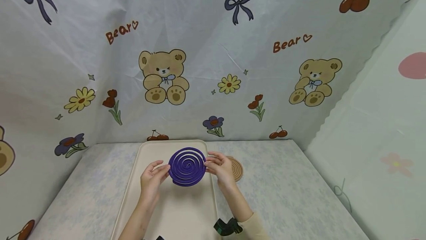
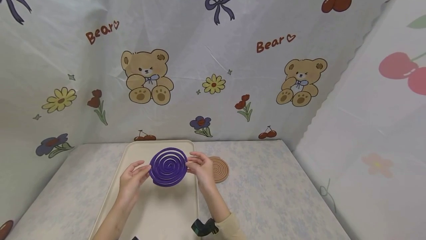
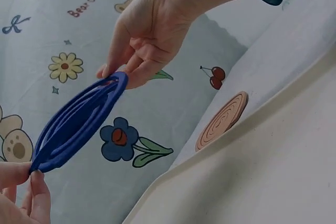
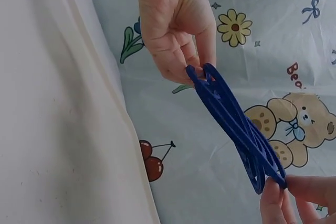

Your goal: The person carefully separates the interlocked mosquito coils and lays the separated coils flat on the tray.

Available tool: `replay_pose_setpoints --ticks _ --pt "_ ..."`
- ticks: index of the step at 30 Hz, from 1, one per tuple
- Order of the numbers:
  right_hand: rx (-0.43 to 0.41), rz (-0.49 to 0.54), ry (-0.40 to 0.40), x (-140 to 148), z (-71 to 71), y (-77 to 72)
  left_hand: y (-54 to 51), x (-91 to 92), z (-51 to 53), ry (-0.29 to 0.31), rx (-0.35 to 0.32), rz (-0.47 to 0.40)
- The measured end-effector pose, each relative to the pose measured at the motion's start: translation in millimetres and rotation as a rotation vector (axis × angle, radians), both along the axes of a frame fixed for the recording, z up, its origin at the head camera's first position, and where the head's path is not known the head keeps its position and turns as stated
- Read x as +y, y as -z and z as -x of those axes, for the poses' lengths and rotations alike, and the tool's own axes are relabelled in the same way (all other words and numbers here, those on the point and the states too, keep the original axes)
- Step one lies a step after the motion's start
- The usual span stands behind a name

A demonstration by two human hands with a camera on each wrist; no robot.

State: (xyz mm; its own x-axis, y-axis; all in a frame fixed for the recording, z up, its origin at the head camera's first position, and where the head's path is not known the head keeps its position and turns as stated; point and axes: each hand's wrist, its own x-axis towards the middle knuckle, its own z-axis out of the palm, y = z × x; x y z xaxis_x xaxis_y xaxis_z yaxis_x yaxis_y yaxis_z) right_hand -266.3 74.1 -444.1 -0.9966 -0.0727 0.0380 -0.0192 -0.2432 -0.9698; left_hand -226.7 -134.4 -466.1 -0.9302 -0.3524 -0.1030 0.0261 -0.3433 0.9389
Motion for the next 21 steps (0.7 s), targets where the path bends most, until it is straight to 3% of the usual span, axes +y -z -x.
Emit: replay_pose_setpoints --ticks 12,21 --pt "-0.081 0.084 -0.025 3.5 -1.1 -1.6 0.6 4.1 -0.7 -0.036 0.058 0.053" --pt "-0.07 0.124 -0.016 3.9 1.8 -3.1 -0.1 0.1 0.4 0.128 0.001 -0.188"
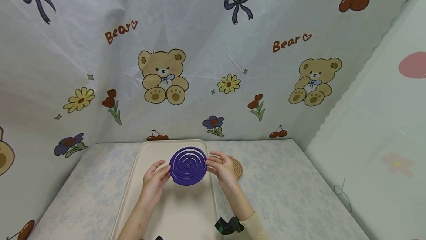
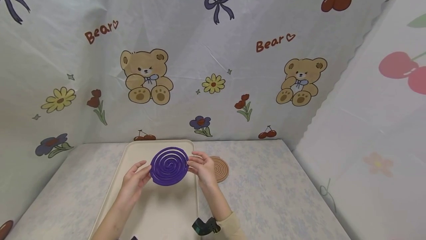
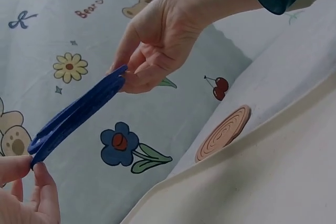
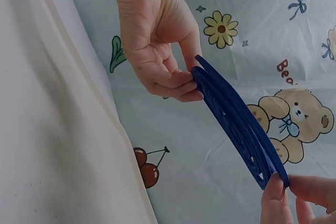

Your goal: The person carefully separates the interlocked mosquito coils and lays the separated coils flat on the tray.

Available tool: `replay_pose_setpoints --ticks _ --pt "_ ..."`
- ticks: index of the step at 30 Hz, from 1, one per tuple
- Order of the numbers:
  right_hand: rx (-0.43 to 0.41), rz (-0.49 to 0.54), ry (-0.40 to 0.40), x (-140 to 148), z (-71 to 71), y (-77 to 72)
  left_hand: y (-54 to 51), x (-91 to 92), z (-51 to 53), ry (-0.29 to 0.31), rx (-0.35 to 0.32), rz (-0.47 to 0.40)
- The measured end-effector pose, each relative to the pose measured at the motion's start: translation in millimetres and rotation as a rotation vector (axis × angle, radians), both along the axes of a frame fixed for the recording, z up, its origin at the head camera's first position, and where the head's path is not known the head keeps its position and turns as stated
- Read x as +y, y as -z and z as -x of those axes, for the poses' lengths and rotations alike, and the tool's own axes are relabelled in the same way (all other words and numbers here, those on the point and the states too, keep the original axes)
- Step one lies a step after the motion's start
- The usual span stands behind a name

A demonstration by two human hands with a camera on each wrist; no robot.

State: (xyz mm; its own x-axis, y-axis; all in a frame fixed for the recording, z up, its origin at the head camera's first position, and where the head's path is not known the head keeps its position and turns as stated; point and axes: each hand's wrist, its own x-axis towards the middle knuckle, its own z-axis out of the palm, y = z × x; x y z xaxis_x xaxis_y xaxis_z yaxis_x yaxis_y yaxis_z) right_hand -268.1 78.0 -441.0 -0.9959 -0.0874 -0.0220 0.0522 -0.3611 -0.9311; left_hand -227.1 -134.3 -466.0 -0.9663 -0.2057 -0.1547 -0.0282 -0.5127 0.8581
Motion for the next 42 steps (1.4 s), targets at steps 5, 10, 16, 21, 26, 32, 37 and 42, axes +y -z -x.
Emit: replay_pose_setpoints --ticks 5,10,16,21,26,32,37,42 --pt "-0.024 0.016 0.0 0 -0.3 0.6 0.9 -0.5 -0.1 -0.003 -0.005 0.016" --pt "-0.024 0.02 -0.001 -1 -1.7 -0.1 0.5 0.5 -0.6 -0.049 -0.014 0.085" --pt "-0.015 0.028 0.02 -1 -1.7 -1.2 -0.1 -1.7 1.0 -0.075 -0.013 0.061" --pt "-0.015 0.036 0.033 -1 -0.9 0.1 0.6 -5.2 2.7 -0.106 -0.021 0.044" --pt "-0.003 0.053 0.041 -1 0.6 2.9 1.1 -10.1 4.0 -0.153 -0.024 0.048" --pt "-0.02 0.067 0.062 -1 1.9 5.6 3.5 -18.5 6.4 -0.206 -0.047 0.021" --pt "-0.051 0.078 0.073 0 2.6 6.2 9.5 -26.3 8.7 -0.253 -0.068 -0.052" --pt "-0.06 0.092 0.078 1 5.2 10.7 16.0 -33.0 8.7 -0.3 -0.085 -0.08"
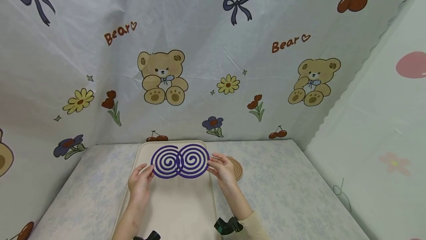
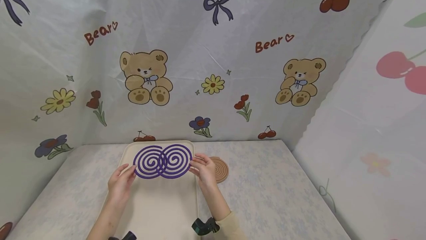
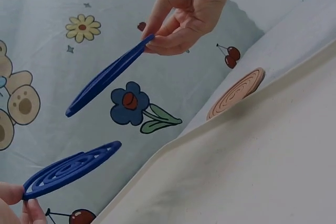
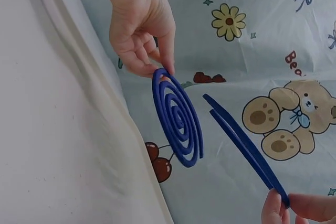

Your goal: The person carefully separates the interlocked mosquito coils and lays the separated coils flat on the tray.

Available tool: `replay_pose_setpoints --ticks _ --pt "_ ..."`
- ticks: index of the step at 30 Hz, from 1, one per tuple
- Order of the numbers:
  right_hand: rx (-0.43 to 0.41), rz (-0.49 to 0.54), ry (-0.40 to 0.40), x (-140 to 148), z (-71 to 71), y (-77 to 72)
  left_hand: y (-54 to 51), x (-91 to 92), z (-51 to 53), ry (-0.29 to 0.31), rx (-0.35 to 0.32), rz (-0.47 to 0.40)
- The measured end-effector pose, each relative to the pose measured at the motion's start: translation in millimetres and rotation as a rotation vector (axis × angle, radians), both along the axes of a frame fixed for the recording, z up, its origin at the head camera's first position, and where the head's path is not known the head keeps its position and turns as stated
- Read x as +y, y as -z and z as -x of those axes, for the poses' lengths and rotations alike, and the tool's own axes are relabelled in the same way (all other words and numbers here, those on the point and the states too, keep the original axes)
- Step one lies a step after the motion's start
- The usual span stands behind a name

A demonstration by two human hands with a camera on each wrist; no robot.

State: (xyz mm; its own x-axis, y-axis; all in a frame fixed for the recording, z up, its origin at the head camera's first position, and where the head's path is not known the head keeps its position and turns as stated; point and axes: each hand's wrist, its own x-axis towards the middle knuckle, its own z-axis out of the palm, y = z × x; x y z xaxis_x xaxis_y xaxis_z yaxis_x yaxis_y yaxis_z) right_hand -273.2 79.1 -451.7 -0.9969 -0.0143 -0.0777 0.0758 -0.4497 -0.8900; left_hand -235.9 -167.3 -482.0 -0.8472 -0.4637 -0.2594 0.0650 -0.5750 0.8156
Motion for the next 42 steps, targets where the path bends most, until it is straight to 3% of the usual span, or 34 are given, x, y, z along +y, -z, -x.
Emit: replay_pose_setpoints --ticks 11,26,37,42 --pt "-0.009 -0.028 0.016 1 3.8 6.6 18.2 -13.1 5.5 -0.08 -0.059 0.005" --pt "-0.035 -0.035 0.035 1 7.4 13.0 35.8 -18.1 9.5 -0.11 -0.137 0.106" --pt "-0.039 -0.057 0.021 0 7.9 17.4 39.5 -20.6 9.5 -0.134 -0.059 0.046" --pt "-0.044 -0.056 0.026 0 9.0 19.2 37.6 -21.4 8.6 -0.134 -0.07 0.05"
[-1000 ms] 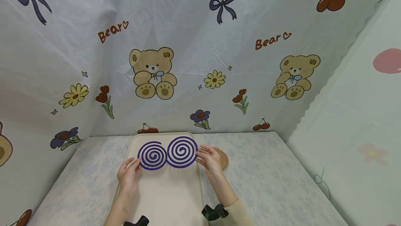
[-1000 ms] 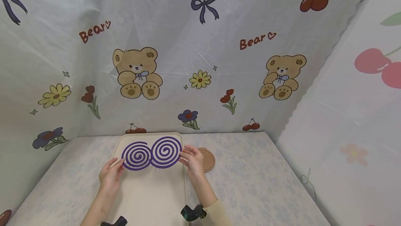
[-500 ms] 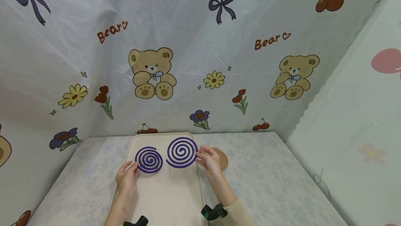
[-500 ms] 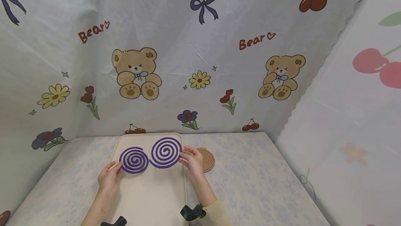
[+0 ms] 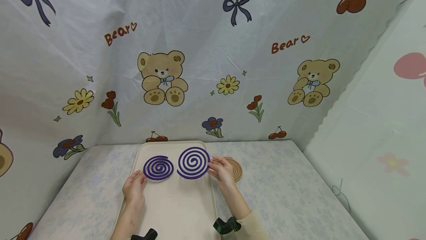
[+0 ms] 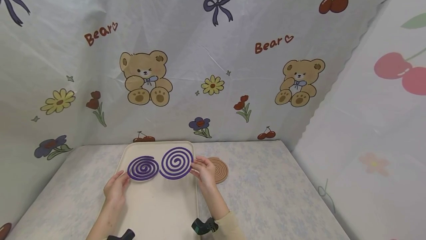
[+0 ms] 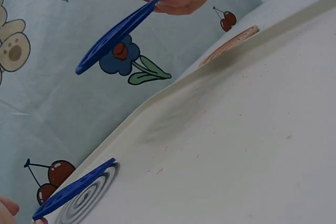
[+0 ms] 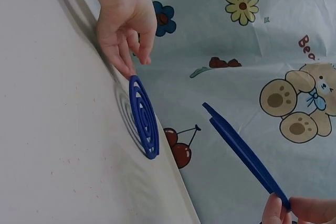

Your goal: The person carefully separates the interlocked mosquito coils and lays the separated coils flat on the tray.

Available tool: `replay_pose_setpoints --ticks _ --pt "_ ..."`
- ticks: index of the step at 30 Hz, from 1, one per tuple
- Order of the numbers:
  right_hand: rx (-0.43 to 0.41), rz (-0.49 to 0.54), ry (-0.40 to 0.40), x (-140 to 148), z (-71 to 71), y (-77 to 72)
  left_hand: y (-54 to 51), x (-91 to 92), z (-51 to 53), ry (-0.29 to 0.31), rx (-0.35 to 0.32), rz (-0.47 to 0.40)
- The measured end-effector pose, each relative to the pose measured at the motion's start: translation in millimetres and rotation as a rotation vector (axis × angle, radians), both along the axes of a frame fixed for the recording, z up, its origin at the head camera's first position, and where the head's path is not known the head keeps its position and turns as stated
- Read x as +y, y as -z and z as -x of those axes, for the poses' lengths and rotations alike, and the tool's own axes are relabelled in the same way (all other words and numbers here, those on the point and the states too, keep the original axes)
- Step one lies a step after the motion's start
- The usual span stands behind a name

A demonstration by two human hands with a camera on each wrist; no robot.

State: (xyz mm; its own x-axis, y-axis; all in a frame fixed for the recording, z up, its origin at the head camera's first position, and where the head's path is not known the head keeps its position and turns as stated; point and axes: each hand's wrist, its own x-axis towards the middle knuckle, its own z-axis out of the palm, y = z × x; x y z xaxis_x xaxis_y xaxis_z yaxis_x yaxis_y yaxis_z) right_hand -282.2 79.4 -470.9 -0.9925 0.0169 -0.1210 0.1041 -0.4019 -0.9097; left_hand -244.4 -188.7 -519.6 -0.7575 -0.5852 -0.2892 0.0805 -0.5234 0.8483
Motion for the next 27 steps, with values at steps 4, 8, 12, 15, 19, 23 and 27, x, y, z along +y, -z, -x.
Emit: replay_pose_setpoints --ticks 4,8,12,15,19,23,27 --pt "-0.003 -0.001 0.002 0 2.1 3.3 -1.3 -0.8 -0.9 0.014 -0.048 0.044" --pt "-0.007 -0.004 0.009 -1 4.0 6.9 -3.7 0.1 -1.2 0.006 -0.081 0.079" --pt "-0.008 0.004 0.018 -1 4.9 11.3 -7.5 1.1 -2.0 -0.009 -0.062 0.072" --pt "-0.01 0.015 0.026 -1 6.3 15.2 -10.3 1.0 -3.0 -0.012 -0.03 0.06" --pt "-0.011 0.02 0.025 0 8.8 19.7 -13.3 2.4 -3.4 -0.043 0.021 0.039" --pt "0.005 0.026 0.029 -3 14.6 27.0 -16.8 5.7 -3.6 -0.057 0.054 0.039" --pt "0.014 0.002 0.045 -9 21.9 34.9 -22.2 8.8 -5.2 -0.039 0.072 0.04"
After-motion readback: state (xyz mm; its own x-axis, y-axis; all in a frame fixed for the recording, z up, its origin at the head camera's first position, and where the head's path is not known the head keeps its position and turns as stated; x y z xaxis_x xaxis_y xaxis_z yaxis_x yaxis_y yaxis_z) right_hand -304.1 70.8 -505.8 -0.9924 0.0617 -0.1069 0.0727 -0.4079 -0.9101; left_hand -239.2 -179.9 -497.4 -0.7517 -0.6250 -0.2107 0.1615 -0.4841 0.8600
